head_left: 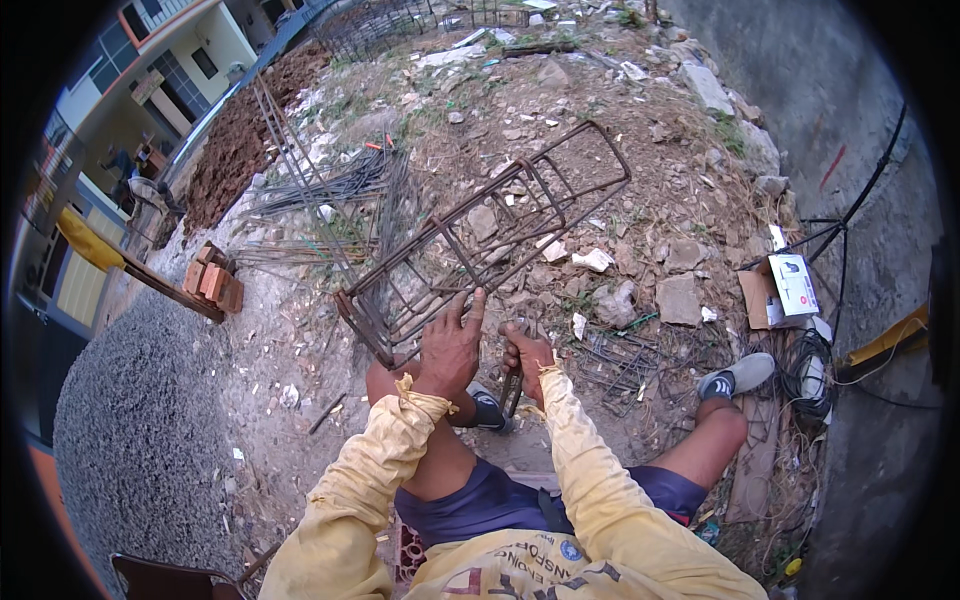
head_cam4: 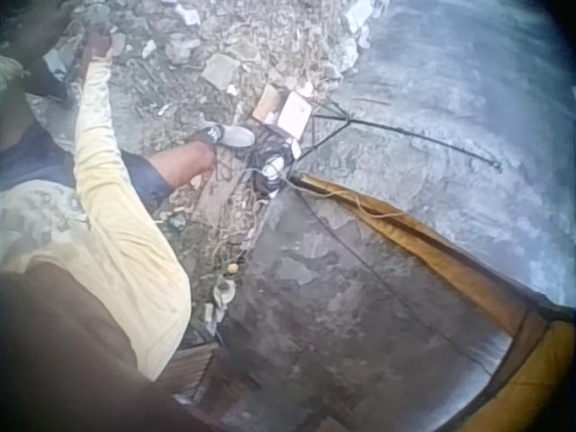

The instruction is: The person sits on the ground and uses pliers to bend and secure wire ties on a rectangular metal frame. The person repeatedly adjusts the frame's position and manipulates the wire ties to fasten the structure.

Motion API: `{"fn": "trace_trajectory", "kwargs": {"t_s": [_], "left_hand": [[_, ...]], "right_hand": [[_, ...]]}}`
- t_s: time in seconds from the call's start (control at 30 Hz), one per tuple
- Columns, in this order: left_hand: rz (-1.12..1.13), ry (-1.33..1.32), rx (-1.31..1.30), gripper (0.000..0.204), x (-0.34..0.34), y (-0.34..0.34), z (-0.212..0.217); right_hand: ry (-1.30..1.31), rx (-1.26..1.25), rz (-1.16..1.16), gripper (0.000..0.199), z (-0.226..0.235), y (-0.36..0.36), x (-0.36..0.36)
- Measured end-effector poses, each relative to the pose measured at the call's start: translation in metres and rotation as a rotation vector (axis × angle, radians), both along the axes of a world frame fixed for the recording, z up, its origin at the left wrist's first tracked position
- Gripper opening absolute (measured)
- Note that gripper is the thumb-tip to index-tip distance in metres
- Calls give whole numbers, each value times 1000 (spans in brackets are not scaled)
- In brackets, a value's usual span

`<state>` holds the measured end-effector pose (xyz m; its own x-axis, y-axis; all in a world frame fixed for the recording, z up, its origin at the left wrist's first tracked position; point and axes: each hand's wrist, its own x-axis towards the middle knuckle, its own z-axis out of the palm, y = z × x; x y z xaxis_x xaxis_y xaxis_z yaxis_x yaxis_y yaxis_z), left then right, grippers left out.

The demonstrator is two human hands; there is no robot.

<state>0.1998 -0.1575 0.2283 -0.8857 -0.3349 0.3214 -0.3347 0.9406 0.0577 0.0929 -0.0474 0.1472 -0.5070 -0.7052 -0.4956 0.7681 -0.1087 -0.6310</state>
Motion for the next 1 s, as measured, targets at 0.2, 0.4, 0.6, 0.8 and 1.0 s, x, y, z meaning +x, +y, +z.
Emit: {"fn": "trace_trajectory", "kwargs": {"t_s": [0.2, 0.4, 0.6, 0.8, 1.0], "left_hand": [[-89, -24, 303, 60, -1, -16, 22], [-264, 130, 379, 45, 3, -38, 17], [-7, 115, 1280, 40, -21, -59, 34], [-45, -46, 1482, 44, -41, -79, 31], [-153, -168, 1348, 53, -48, -83, 38]], "right_hand": [[163, 46, -74, 30, -12, 4, -20], [452, 191, -9, 23, -2, 15, -42], [550, 248, 32, 31, -9, 17, -58], [361, 147, 213, 22, 20, 22, -57], [363, 143, 233, 22, 29, 25, -46]]}}
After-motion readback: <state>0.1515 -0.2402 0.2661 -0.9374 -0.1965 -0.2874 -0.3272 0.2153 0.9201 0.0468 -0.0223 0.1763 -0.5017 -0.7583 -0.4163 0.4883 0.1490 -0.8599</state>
